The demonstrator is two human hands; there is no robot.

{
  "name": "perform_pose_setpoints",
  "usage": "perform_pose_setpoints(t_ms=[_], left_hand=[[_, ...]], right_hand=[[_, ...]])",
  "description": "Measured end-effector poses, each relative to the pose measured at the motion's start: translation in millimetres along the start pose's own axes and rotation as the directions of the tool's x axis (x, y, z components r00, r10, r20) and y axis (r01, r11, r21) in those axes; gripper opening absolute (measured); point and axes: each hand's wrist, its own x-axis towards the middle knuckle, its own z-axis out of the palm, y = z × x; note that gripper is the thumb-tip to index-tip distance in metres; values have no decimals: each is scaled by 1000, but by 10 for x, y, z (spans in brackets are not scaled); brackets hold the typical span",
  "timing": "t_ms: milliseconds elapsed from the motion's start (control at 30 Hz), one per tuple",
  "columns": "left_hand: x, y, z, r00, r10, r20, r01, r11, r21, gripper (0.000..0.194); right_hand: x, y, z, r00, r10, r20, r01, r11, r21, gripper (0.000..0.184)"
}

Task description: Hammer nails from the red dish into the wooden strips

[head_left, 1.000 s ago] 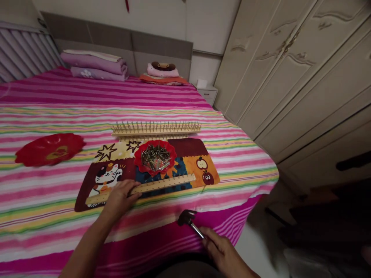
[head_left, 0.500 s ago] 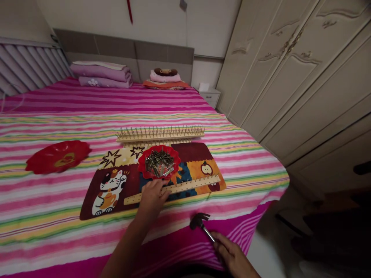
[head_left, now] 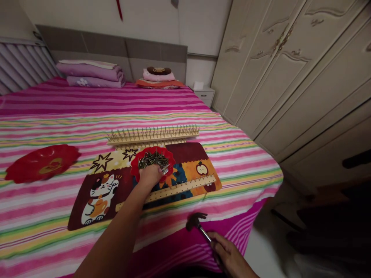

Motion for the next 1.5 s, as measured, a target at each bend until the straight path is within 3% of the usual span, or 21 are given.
perform_pose_setpoints(t_ms=[200,300,367,433,500,600,833,1000,1167,1233,1400,1500], left_hand=[[-36,-147,-28,1000,-3,4,3,998,-62,19],[-103,-223,-62,1000,6,-28,-14,954,-298,17],[-178,-255,-103,999,22,-39,-41,820,-570,18],[-279,-259,-150,999,40,-20,-40,618,-785,30],[-391,-238,-182,998,64,22,-9,449,-894,42],[-543,-188,-166,993,99,66,28,352,-936,42],[-728,-155,83,985,101,138,101,311,-945,34],[-719,-154,191,996,18,83,74,292,-954,34],[-658,-143,239,998,7,66,62,278,-959,36],[-634,-155,274,998,10,57,50,330,-943,34],[-604,-186,365,997,-8,-76,-57,577,-815,24],[-605,-188,388,994,-4,-107,-80,643,-762,22]], right_hand=[[-4,-94,36,994,99,-43,-99,995,8,33],[-1,-107,33,993,111,-39,-111,994,5,33],[2,-96,28,993,111,-36,-111,994,1,34],[5,-81,25,993,110,-42,-111,994,-1,35],[3,-73,27,994,107,-39,-107,994,-4,36],[-6,-94,42,994,100,-51,-101,995,-18,39],[-54,-223,79,993,98,-62,-101,994,-49,40],[-73,-256,81,990,105,-94,-113,990,-80,36],[-57,-209,69,993,88,-83,-95,992,-82,35],[-47,-180,60,994,79,-81,-85,993,-76,34],[-27,-117,34,996,58,-60,-64,993,-96,32],[-22,-88,21,999,23,-48,-28,994,-105,32]])
